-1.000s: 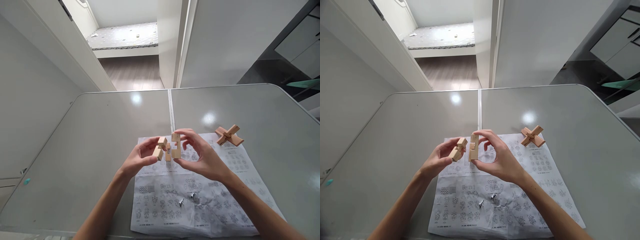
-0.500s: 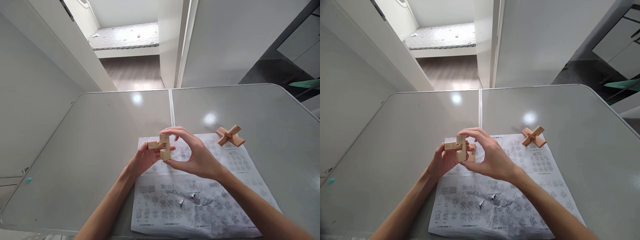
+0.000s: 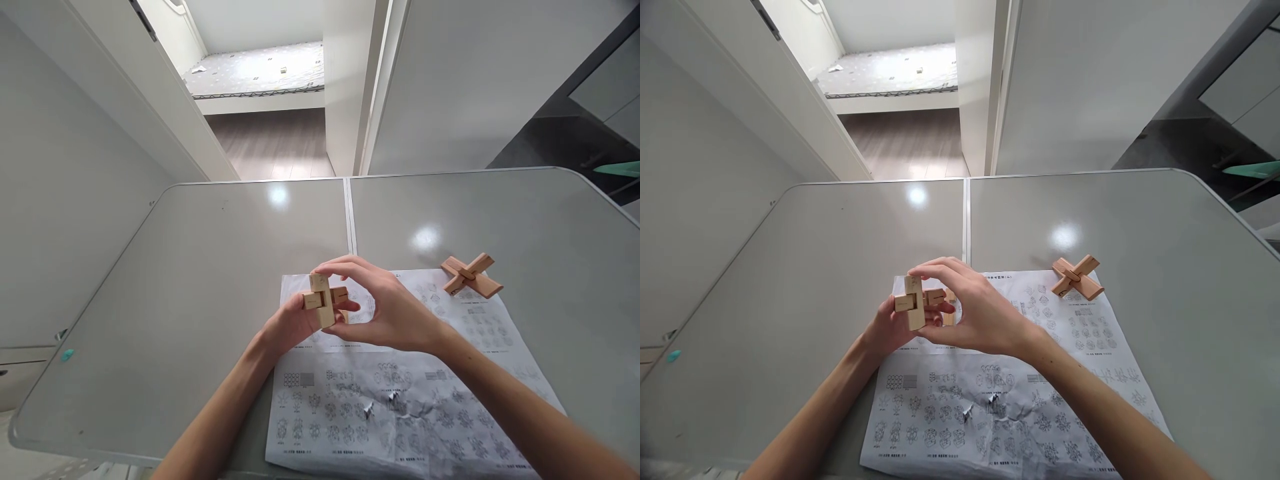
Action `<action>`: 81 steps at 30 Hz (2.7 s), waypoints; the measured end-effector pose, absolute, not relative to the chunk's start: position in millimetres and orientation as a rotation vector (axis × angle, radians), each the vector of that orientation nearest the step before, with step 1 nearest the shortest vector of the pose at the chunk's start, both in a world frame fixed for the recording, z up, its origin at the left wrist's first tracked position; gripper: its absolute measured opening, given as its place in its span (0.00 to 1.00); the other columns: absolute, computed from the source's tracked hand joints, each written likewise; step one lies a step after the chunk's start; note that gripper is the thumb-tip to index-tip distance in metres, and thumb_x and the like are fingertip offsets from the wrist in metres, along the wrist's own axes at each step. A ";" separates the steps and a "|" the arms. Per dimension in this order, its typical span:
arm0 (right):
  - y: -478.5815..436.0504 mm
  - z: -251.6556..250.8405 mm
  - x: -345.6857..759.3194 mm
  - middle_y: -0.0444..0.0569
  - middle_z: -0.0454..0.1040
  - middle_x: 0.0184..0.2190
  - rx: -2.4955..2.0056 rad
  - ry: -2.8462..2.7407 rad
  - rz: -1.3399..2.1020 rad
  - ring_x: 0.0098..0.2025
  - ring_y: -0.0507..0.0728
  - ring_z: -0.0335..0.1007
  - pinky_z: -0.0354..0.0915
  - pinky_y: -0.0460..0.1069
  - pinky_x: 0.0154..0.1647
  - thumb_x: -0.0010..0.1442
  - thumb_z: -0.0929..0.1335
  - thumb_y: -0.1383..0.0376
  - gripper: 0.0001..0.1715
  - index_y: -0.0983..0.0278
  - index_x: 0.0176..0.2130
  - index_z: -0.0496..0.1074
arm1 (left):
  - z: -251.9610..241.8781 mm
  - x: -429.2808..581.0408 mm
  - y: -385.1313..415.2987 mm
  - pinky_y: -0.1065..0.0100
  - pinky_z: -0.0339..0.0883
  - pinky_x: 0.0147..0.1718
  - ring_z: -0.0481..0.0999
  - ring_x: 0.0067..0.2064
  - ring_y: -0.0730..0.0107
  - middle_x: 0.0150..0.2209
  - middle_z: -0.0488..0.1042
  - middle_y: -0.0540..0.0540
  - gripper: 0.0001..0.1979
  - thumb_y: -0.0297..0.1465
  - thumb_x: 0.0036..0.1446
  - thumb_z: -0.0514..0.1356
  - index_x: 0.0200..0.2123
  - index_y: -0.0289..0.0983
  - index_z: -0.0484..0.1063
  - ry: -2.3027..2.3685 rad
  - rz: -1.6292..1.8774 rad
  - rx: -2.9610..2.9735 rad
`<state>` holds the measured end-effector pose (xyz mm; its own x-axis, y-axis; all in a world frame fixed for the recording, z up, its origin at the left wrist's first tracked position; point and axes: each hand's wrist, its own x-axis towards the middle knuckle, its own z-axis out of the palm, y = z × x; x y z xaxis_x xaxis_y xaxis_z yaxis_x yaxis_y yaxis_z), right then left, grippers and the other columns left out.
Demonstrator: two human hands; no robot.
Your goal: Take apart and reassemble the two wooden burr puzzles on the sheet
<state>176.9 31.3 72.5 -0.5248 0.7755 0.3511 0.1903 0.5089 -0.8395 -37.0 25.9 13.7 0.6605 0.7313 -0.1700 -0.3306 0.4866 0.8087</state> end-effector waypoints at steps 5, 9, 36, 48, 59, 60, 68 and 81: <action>33.5 71.5 176.2 0.53 0.78 0.57 -0.787 -2.001 1.024 0.57 0.63 0.78 0.79 0.60 0.55 0.61 0.76 0.68 0.31 0.55 0.61 0.70 | 8.0 -38.0 24.9 0.53 0.72 0.52 0.79 0.59 0.39 0.56 0.81 0.32 0.40 0.65 0.57 0.63 0.57 0.39 0.78 0.553 0.711 0.854; 35.4 69.5 176.0 0.53 0.79 0.57 -0.761 -2.014 0.992 0.56 0.63 0.79 0.78 0.60 0.54 0.61 0.76 0.68 0.31 0.55 0.61 0.70 | 2.4 -40.5 23.8 0.53 0.72 0.50 0.82 0.54 0.43 0.54 0.82 0.30 0.42 0.67 0.58 0.61 0.57 0.38 0.78 0.547 0.682 0.872; 40.5 50.3 175.8 0.51 0.79 0.54 -0.582 -1.933 1.006 0.51 0.60 0.80 0.80 0.56 0.49 0.56 0.76 0.73 0.35 0.56 0.60 0.73 | 3.8 -39.7 21.3 0.46 0.73 0.55 0.81 0.58 0.32 0.57 0.81 0.23 0.41 0.61 0.59 0.66 0.59 0.33 0.78 0.446 0.731 0.901; 45.0 48.2 179.7 0.52 0.79 0.55 -0.594 -1.985 0.957 0.53 0.61 0.80 0.80 0.57 0.51 0.59 0.76 0.73 0.33 0.57 0.60 0.71 | 11.5 -35.5 21.3 0.47 0.76 0.52 0.82 0.57 0.34 0.54 0.83 0.25 0.38 0.61 0.59 0.66 0.53 0.32 0.82 0.536 0.776 0.935; 45.1 53.9 181.1 0.53 0.78 0.51 -0.788 -2.259 0.672 0.45 0.60 0.75 0.77 0.56 0.43 0.61 0.71 0.77 0.26 0.59 0.55 0.67 | 16.8 -14.8 9.4 0.59 0.80 0.43 0.87 0.44 0.54 0.43 0.86 0.40 0.21 0.48 0.73 0.60 0.53 0.37 0.77 0.937 0.977 1.234; 44.5 54.9 180.7 0.53 0.77 0.50 -0.793 -2.272 0.659 0.44 0.60 0.75 0.77 0.56 0.42 0.61 0.70 0.77 0.26 0.60 0.55 0.67 | 16.9 -14.6 8.4 0.59 0.81 0.42 0.88 0.43 0.55 0.43 0.87 0.40 0.20 0.48 0.73 0.60 0.53 0.37 0.77 0.941 0.981 1.239; 42.8 55.1 179.9 0.53 0.77 0.49 -0.785 -2.300 0.609 0.43 0.59 0.74 0.75 0.55 0.42 0.63 0.69 0.77 0.24 0.60 0.55 0.66 | 18.1 -15.2 7.7 0.62 0.80 0.39 0.87 0.39 0.60 0.39 0.85 0.42 0.16 0.45 0.75 0.58 0.49 0.38 0.75 0.946 0.984 1.314; 40.1 53.3 177.6 0.52 0.75 0.48 -0.808 -2.294 0.672 0.38 0.57 0.73 0.74 0.53 0.39 0.59 0.68 0.79 0.24 0.60 0.52 0.66 | 17.6 -15.2 6.5 0.67 0.67 0.25 0.74 0.25 0.68 0.27 0.77 0.49 0.17 0.47 0.74 0.58 0.46 0.39 0.76 1.013 0.965 1.364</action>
